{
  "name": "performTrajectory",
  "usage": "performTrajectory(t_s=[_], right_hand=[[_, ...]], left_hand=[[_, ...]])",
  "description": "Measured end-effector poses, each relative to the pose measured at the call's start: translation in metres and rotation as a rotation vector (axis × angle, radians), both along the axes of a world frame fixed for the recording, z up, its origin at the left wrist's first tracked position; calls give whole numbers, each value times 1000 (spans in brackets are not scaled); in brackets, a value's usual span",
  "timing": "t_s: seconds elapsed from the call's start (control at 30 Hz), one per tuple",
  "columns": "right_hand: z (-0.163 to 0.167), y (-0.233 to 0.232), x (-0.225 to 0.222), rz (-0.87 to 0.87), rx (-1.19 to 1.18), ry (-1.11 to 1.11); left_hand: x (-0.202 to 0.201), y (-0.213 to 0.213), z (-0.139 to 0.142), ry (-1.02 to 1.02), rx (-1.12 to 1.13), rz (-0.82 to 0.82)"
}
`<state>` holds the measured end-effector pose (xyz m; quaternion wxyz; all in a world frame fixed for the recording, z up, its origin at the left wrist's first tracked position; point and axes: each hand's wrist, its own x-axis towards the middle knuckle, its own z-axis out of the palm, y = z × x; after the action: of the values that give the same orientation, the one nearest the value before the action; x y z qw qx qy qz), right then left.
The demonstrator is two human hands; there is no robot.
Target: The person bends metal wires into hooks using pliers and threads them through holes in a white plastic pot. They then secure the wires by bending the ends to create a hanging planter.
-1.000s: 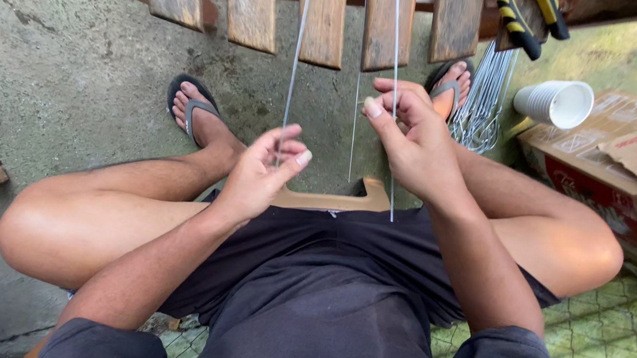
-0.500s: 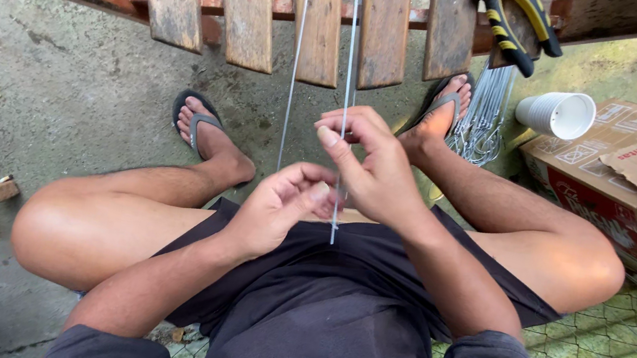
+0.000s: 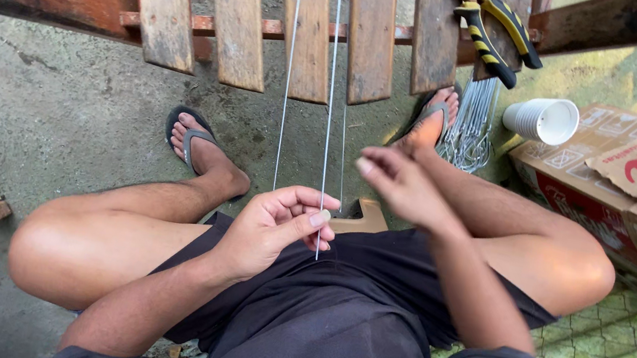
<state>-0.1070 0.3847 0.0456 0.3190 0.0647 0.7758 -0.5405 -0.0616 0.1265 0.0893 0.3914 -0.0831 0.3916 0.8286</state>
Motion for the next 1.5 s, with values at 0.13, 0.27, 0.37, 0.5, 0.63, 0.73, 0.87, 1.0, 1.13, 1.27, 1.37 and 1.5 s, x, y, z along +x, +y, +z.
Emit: performTrajectory(t_s=[0.13, 0.27, 0.37, 0.5, 0.63, 0.73, 0.87, 1.0, 1.13, 1.27, 1.37, 1.5], right_hand=[[-35, -24, 28, -220, -492, -264], [-32, -23, 31, -277, -512, -169], [-17, -12, 29, -272, -414, -133], [-2, 10, 22, -268, -298, -98], [9, 22, 26, -238, -268, -107], [14, 19, 35, -230, -321, -105], [11, 15, 31, -219, -322, -48], [2, 18, 25, -187, -244, -49], [6, 24, 19, -129, -165, 161], [30, 32, -3, -187, 154, 329], [50, 25, -13, 50, 495, 832], [49, -10, 14, -39, 408, 781]], left_hand=[[3, 5, -6, 8, 0, 0], [4, 5, -7, 37, 10, 11], [4, 6, -9, 38, 3, 3], [2, 13, -16, 21, -9, -6], [8, 13, -14, 18, -16, 5], [9, 9, -9, 40, -14, -18], [2, 12, -9, 68, -20, -18], [1, 15, -14, 77, -41, -11], [1, 17, -21, 39, -33, -11], [3, 18, -26, 45, -28, -8], [6, 19, -26, 41, -12, 5], [7, 22, -28, 53, 1, 36]])
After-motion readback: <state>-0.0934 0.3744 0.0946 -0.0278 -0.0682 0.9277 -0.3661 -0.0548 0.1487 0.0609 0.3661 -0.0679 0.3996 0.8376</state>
